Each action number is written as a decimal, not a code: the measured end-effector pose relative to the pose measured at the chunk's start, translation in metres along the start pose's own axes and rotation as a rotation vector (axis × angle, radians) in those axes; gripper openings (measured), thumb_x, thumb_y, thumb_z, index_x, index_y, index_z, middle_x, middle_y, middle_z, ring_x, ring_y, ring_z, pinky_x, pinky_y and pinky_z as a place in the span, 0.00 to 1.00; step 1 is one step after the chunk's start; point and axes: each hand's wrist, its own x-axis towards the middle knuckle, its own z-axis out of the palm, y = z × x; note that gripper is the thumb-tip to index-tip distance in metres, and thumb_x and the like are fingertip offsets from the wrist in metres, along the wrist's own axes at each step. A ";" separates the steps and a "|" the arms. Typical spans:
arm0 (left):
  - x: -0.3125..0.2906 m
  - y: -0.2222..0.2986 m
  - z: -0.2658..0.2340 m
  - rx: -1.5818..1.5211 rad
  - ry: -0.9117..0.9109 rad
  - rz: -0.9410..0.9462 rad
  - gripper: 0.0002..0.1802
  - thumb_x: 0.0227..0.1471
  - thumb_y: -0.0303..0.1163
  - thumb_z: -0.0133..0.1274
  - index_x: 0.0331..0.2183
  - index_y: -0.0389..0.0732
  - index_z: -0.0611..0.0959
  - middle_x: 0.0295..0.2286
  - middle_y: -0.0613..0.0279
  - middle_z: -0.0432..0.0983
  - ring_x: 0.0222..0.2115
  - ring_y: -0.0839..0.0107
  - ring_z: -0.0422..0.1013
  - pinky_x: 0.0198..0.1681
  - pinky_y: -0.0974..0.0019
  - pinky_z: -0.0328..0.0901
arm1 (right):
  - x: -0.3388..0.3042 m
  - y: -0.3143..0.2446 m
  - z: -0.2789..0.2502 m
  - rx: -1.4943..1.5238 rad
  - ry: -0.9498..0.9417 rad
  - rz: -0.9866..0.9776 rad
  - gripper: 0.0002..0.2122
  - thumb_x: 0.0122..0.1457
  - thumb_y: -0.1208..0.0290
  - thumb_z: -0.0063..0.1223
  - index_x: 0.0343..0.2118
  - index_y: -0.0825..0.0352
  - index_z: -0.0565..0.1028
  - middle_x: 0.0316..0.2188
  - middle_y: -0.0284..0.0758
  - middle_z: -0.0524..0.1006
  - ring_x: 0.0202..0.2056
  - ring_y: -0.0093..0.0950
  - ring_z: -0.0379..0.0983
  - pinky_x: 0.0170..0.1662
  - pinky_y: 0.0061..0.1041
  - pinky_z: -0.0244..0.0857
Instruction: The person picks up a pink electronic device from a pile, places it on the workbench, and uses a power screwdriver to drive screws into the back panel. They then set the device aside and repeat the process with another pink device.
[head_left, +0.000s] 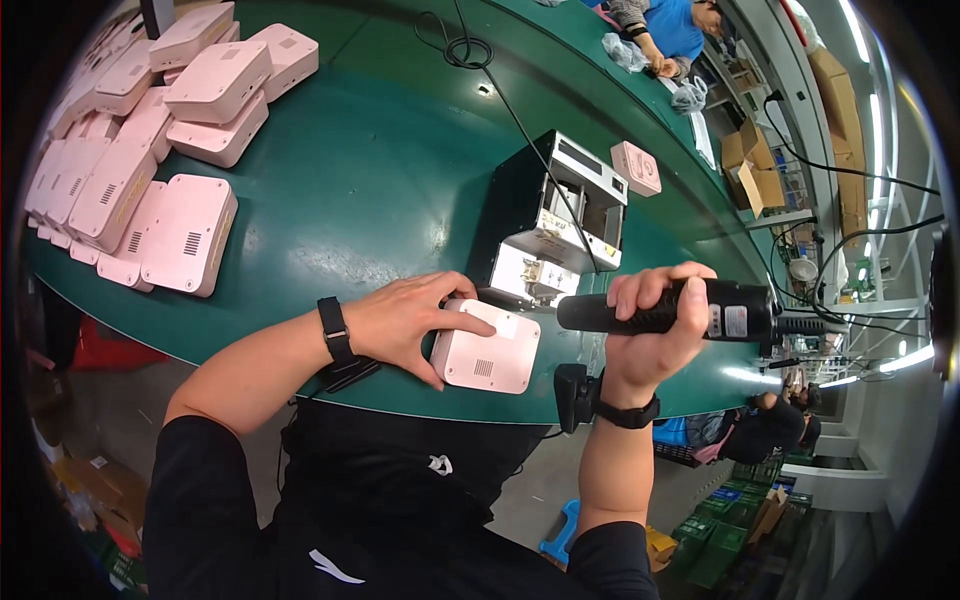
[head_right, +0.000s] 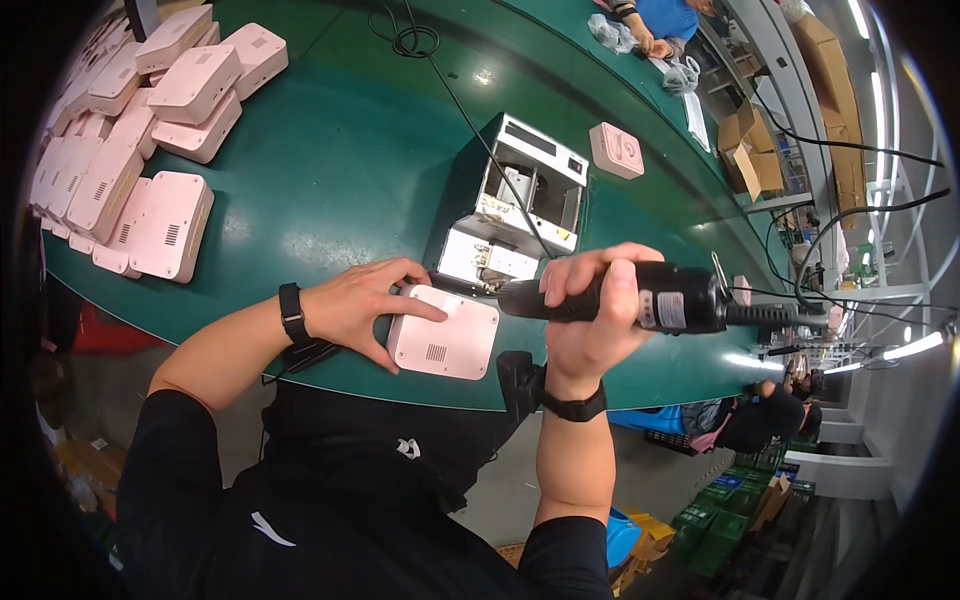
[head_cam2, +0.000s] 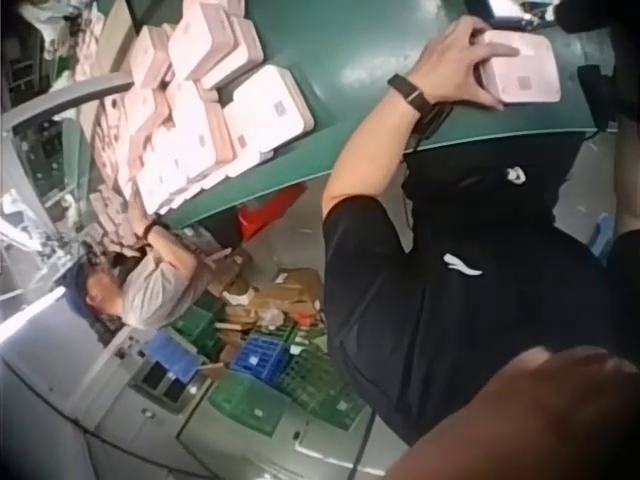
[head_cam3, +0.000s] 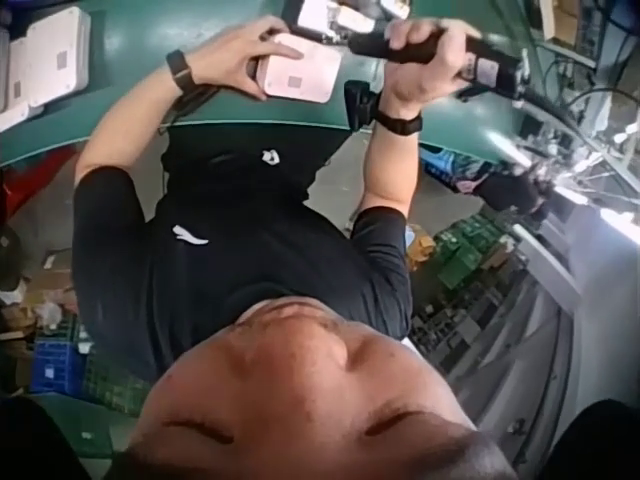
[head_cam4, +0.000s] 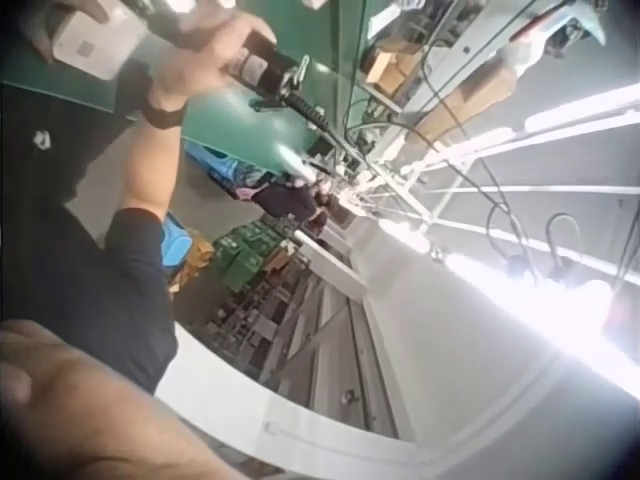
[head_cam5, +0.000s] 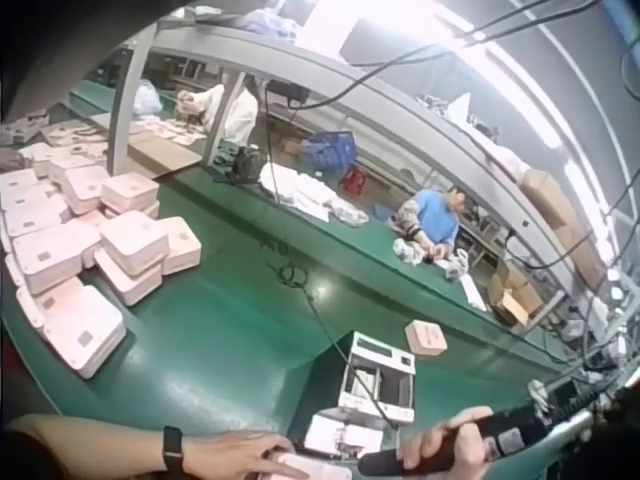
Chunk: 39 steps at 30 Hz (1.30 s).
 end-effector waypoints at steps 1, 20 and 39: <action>0.000 -0.001 0.000 -0.001 0.005 0.001 0.44 0.26 0.46 0.75 0.52 0.59 0.80 0.47 0.56 0.65 0.45 0.60 0.68 0.48 0.58 0.67 | -0.003 -0.001 0.002 0.022 -0.015 -0.002 0.09 0.63 0.63 0.43 0.36 0.64 0.67 0.18 0.33 0.65 0.16 0.26 0.61 0.25 0.31 0.61; 0.001 -0.002 -0.002 -0.021 0.007 -0.004 0.43 0.27 0.46 0.74 0.52 0.59 0.80 0.46 0.56 0.65 0.45 0.58 0.68 0.48 0.58 0.67 | -0.018 0.028 -0.003 0.059 -0.051 0.033 0.09 0.62 0.62 0.43 0.35 0.63 0.65 0.18 0.32 0.64 0.15 0.25 0.60 0.23 0.29 0.59; -0.003 0.001 0.000 0.008 0.017 0.015 0.45 0.25 0.45 0.75 0.52 0.59 0.79 0.48 0.57 0.65 0.46 0.59 0.68 0.48 0.59 0.68 | 0.008 0.005 0.000 -0.069 0.044 -0.111 0.08 0.63 0.64 0.42 0.36 0.64 0.67 0.18 0.32 0.66 0.16 0.25 0.61 0.24 0.29 0.60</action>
